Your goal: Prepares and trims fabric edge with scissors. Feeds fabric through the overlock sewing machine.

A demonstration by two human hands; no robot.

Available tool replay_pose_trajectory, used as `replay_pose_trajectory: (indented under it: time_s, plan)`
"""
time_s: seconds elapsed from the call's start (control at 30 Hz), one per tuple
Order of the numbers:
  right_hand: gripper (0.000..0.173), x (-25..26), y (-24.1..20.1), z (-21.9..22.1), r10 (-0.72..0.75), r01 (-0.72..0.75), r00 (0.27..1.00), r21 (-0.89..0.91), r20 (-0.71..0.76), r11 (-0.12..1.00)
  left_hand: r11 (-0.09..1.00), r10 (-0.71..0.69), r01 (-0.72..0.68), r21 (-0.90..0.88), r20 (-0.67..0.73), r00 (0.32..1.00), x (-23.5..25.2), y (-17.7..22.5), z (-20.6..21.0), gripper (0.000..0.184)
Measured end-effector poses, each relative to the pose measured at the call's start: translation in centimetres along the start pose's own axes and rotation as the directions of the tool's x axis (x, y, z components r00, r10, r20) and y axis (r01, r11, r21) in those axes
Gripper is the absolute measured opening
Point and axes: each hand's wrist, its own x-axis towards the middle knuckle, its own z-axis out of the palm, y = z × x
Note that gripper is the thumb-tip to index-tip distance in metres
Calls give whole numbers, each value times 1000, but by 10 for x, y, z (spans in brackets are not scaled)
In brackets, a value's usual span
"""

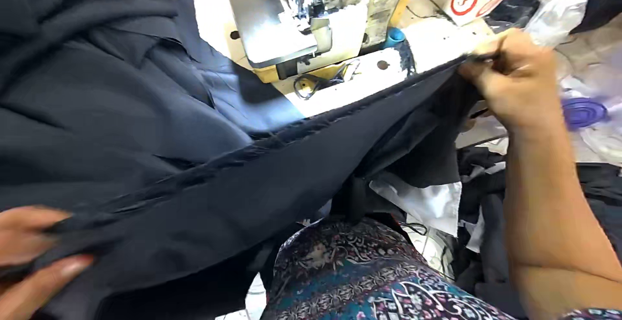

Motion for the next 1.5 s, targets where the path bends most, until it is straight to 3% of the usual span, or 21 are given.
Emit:
replay_pose_trajectory:
  time_s: [0.03,0.13,0.4,0.5,0.63,0.7,0.8,0.87,0.97,1.03,1.13,1.2,1.33,1.4,1.5]
  plan:
    - [28,-2,6,8,14,-13,999,-26,31,1000,998,62,-63,-31,-29,998,7,-22,7,15]
    - [29,-11,19,16,60,-52,992,-73,113,996,991,105,-114,-68,-117,987,10,-36,24,13]
    - [23,-27,64,36,92,-97,976,14,197,995,972,164,-141,187,-118,979,66,4,50,21]
    - [16,-34,13,56,-162,103,933,192,321,976,944,187,-160,288,-67,980,101,37,80,21]
    - [20,-40,-105,91,-520,303,787,527,332,794,876,233,-297,381,205,951,142,84,145,15]
    - [17,-29,-135,103,-613,346,745,634,262,691,885,245,-326,332,263,933,156,90,155,12]
    - [13,-17,-148,116,-679,384,688,665,257,641,925,191,-269,268,284,940,159,90,146,15]
    - [12,-15,-146,126,-725,377,634,711,270,594,955,147,-212,209,288,946,152,82,145,16]
    - [12,-12,-141,138,-783,337,530,766,326,547,997,79,-76,-22,305,949,143,68,143,13]
    - [15,-13,-140,144,-794,301,503,792,341,531,989,71,-28,-142,305,950,141,60,144,13]
    - [16,-3,-133,126,-799,262,483,812,357,522,968,138,-61,-243,313,939,137,40,146,22]
    - [20,11,-119,101,-823,262,419,816,384,515,963,171,-78,-259,358,918,123,21,157,30]
    - [31,35,-77,44,-785,213,353,774,509,597,996,0,51,-73,573,820,70,-15,183,31]
    - [31,39,-53,26,-762,198,361,754,537,626,994,-86,24,108,618,781,51,-20,162,35]
    - [26,40,-18,13,-728,148,386,741,567,655,937,-36,-121,327,435,900,32,-17,74,34]
